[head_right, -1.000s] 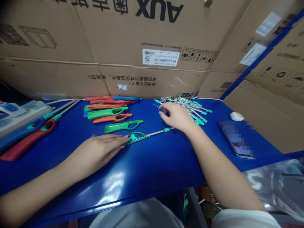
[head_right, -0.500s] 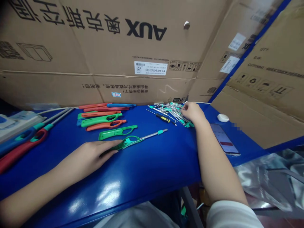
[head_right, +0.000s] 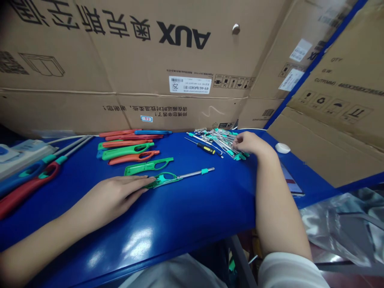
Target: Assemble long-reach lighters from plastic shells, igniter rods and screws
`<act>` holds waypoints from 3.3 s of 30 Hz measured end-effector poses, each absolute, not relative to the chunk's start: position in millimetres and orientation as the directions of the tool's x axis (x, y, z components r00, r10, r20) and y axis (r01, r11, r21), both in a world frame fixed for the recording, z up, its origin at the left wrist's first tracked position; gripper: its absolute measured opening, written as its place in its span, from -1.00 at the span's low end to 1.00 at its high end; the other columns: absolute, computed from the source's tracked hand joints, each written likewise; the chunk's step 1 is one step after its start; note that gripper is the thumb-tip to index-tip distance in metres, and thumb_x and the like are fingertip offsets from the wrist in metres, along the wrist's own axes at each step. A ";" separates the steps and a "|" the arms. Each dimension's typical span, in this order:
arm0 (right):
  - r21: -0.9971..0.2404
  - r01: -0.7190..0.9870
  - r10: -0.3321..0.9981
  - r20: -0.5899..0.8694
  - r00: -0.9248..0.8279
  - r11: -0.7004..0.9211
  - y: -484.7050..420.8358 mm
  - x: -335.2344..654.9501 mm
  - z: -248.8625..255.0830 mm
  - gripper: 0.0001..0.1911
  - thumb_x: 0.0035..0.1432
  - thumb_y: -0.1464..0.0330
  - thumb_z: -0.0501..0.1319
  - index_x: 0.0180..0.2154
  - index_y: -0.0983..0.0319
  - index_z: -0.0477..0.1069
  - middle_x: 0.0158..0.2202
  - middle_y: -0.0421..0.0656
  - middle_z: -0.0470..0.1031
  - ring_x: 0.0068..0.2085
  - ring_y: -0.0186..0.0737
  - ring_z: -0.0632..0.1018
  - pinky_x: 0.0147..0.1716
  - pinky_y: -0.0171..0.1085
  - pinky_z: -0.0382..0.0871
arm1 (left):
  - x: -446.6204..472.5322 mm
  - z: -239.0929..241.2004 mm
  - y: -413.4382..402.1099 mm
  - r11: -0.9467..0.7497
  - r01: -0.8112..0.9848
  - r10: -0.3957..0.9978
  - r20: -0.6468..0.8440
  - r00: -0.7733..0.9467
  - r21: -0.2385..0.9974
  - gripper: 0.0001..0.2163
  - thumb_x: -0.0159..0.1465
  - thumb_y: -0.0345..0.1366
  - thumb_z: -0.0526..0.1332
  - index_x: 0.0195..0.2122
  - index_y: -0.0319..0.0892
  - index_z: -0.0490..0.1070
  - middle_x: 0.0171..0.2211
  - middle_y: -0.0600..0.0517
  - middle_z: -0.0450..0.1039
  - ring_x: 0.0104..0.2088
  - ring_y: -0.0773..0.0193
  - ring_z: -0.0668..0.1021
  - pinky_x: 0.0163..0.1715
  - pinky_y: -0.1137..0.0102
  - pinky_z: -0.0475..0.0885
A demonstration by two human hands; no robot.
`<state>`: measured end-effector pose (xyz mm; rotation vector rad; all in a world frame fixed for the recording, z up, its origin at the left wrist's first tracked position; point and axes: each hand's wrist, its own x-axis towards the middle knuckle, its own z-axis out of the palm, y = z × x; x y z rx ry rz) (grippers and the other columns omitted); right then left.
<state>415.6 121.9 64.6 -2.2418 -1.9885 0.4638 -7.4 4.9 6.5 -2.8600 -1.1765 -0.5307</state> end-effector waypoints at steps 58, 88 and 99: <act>-0.360 0.928 0.966 0.193 0.173 -0.094 150.1 397.6 22.6 -0.83 0.02 0.28 0.38 -0.39 0.22 0.47 -0.30 -0.08 0.57 -0.24 -0.08 0.55 -0.21 -0.19 0.36 | -5.7 6.1 6.0 -0.696 0.693 0.714 0.277 0.643 0.186 -0.67 0.42 -0.23 0.12 0.15 -0.08 0.51 0.06 -0.06 0.59 0.04 -0.02 0.60 0.06 0.05 0.55; -0.928 -0.134 0.802 0.368 -0.470 0.347 36.5 231.6 20.0 -0.84 0.27 0.24 0.33 -0.24 0.19 0.61 -0.38 -0.20 0.56 -0.57 -0.44 0.40 -0.60 -0.38 0.35 | 16.4 12.3 -11.8 -0.612 0.406 0.788 0.485 0.378 0.679 -0.71 0.38 -0.39 0.25 0.12 -0.09 0.51 -0.06 0.02 0.65 -0.14 0.25 0.69 -0.06 0.38 0.60; -0.926 -0.089 0.789 0.361 -0.498 0.368 34.1 228.9 17.8 -0.76 0.32 0.23 0.26 -0.23 0.26 0.61 -0.46 -0.20 0.53 -0.55 -0.45 0.40 -0.57 -0.40 0.33 | 19.4 12.4 -9.5 -0.566 0.343 0.808 0.423 0.410 0.750 -0.82 0.39 -0.36 0.26 -0.02 -0.11 0.56 -0.15 0.05 0.66 -0.19 0.31 0.68 -0.10 0.48 0.56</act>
